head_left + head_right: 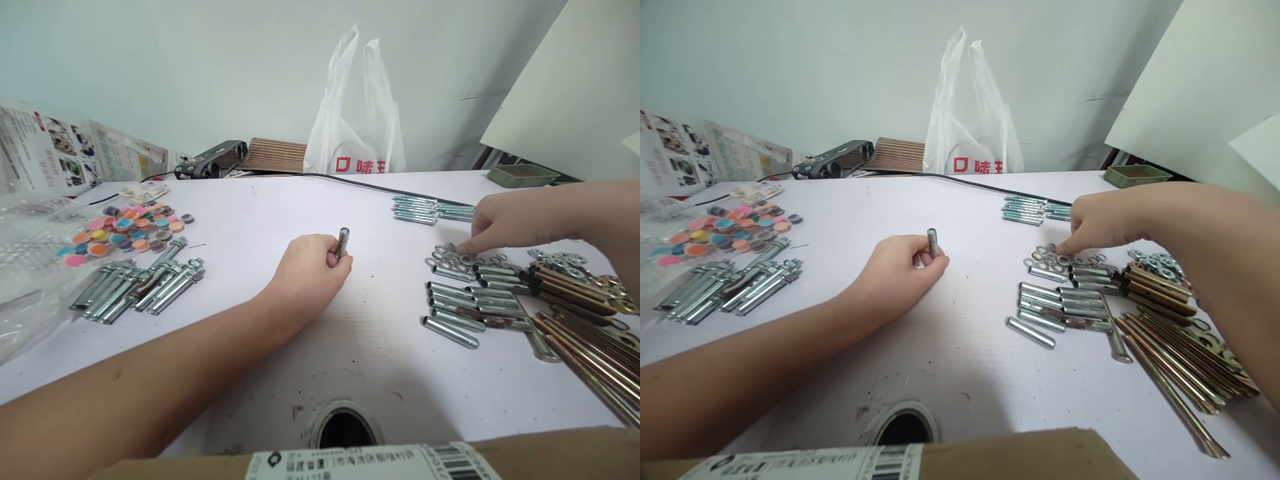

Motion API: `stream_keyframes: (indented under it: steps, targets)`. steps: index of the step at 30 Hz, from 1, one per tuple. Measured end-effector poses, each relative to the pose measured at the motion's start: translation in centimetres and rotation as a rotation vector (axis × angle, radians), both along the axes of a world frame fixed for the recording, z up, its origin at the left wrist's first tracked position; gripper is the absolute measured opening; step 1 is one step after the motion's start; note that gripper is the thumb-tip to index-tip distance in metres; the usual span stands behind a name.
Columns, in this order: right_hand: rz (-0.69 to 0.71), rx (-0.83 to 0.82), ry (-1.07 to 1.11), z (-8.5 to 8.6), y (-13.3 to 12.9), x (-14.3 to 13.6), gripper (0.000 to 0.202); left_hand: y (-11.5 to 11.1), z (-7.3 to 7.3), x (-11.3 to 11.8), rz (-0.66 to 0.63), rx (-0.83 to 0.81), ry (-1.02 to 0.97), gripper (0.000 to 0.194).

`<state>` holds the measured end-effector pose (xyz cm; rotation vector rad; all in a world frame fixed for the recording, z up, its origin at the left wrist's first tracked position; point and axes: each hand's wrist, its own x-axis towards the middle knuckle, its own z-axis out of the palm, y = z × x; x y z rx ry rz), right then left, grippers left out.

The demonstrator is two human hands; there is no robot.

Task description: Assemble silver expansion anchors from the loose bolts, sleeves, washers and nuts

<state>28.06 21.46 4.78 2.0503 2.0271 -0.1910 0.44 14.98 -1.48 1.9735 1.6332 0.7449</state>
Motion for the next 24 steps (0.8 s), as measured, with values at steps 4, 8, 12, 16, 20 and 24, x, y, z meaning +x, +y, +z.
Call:
stream_keyframes:
  steps: [4,8,12,16,20,24]
  targets:
    - [-0.042,-0.208,-0.084,0.3,-0.4,-0.7,0.028,0.2,-0.2,-0.1,0.044,0.017,-0.004,0.023]
    - [-0.005,-0.212,-0.088,0.2,-0.5,-0.5,0.031,0.2,0.0,-0.1,0.055,0.039,-0.018,0.017]
    - [0.035,-0.234,-0.076,-0.2,-0.2,0.1,0.033,-0.2,0.3,-0.1,0.080,0.076,-0.035,0.023]
    - [-0.015,-0.223,-0.051,0.2,0.1,0.7,0.033,-0.2,0.2,-0.2,0.057,0.083,-0.092,0.026]
    - [-0.014,-0.086,0.092,1.8,-0.5,-0.1,0.038,0.0,0.0,-0.4,0.036,0.072,-0.119,0.024]
    - [0.162,0.059,0.410,2.5,-2.5,-4.1,0.037,0.0,0.3,-0.4,0.037,0.034,-0.112,0.023]
